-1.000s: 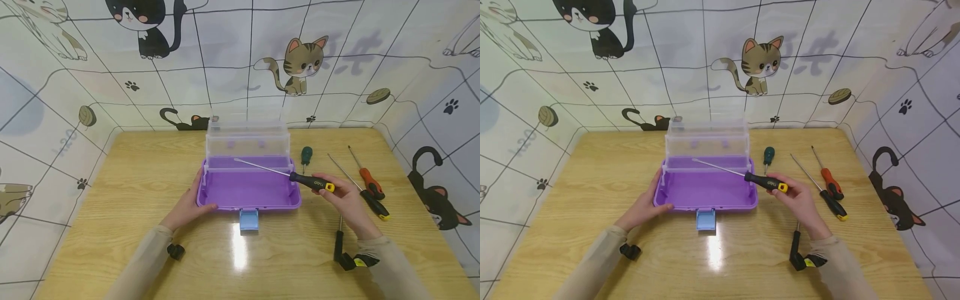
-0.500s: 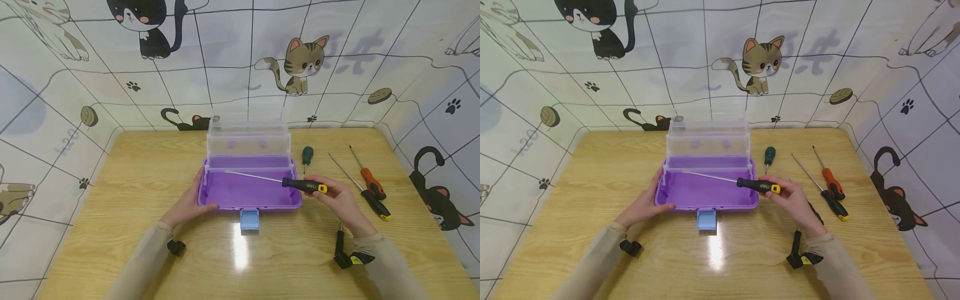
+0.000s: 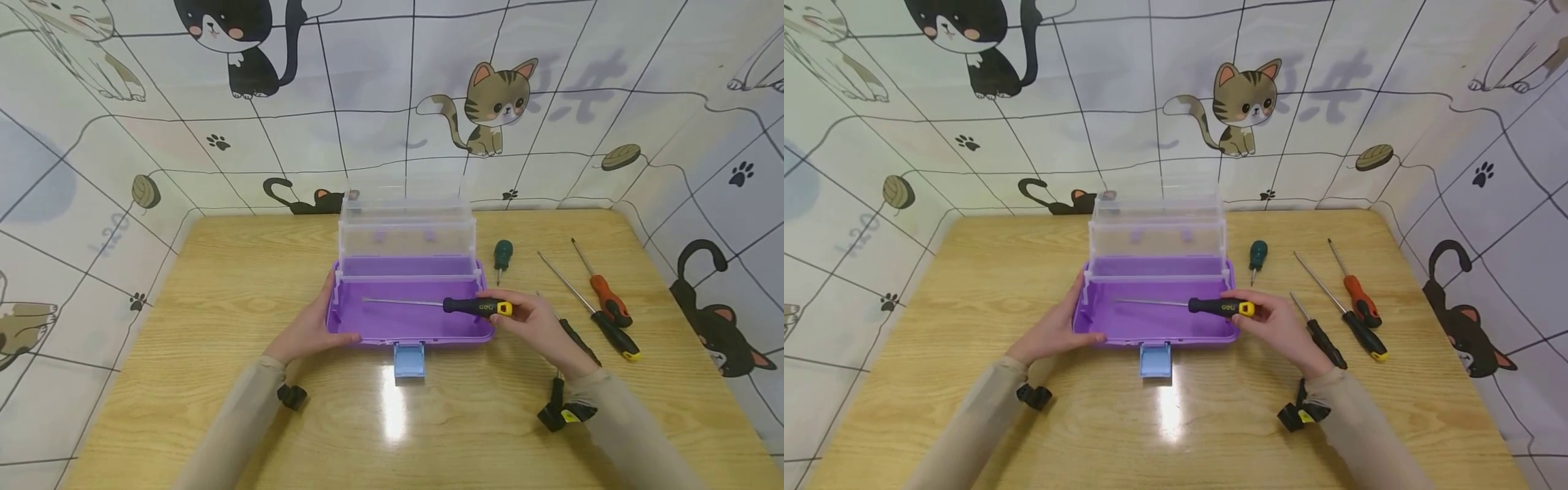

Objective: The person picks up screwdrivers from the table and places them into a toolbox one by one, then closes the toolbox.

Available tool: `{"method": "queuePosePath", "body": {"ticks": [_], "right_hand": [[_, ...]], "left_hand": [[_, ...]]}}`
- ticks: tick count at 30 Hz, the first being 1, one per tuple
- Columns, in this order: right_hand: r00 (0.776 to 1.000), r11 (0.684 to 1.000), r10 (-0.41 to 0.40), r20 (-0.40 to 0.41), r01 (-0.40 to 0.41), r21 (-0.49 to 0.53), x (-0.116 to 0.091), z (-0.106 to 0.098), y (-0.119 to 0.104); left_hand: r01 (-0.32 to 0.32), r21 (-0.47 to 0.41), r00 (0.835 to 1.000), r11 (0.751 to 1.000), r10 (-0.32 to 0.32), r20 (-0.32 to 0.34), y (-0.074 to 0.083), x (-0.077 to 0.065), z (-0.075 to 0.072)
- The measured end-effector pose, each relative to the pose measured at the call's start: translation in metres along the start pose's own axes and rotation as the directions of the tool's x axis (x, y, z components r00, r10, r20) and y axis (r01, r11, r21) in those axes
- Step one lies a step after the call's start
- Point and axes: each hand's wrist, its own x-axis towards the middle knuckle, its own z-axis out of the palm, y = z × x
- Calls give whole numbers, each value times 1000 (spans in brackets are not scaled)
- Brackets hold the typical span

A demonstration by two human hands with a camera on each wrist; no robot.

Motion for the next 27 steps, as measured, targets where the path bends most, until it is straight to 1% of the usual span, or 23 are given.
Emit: {"method": "queuePosePath", "body": {"ticks": [4,7,10,14,18,22,24,25,26,27], "right_hand": [[999,999,41,20,-41,-15,6,3,-1],[997,996,74,24,-73,-48,9,4,-1],[994,992,103,45,-99,-72,12,6,-1],[990,991,123,75,-118,-57,17,8,0],[988,992,122,96,-119,-30,22,9,0],[984,992,122,128,-117,-43,27,11,-2],[981,991,128,147,-119,-69,30,13,-4],[979,990,129,159,-117,-84,31,14,-4],[977,989,128,170,-113,-97,33,15,-5],[975,988,129,180,-111,-111,35,16,-5]], "left_hand": [[8,-31,1000,999,-7,16,-2,0,2],[7,-58,1000,998,-6,26,1,0,3],[8,-80,999,997,-5,41,15,-2,0],[25,-87,998,996,-20,55,32,-5,-6],[37,-90,998,995,-32,51,36,-5,-7],[36,-101,998,994,-32,49,37,-5,-7],[35,-111,999,993,-30,45,35,-5,-7],[35,-115,999,993,-31,43,34,-5,-6],[35,-111,999,993,-31,37,29,-5,-5],[36,-113,999,993,-32,36,29,-5,-5]]}}
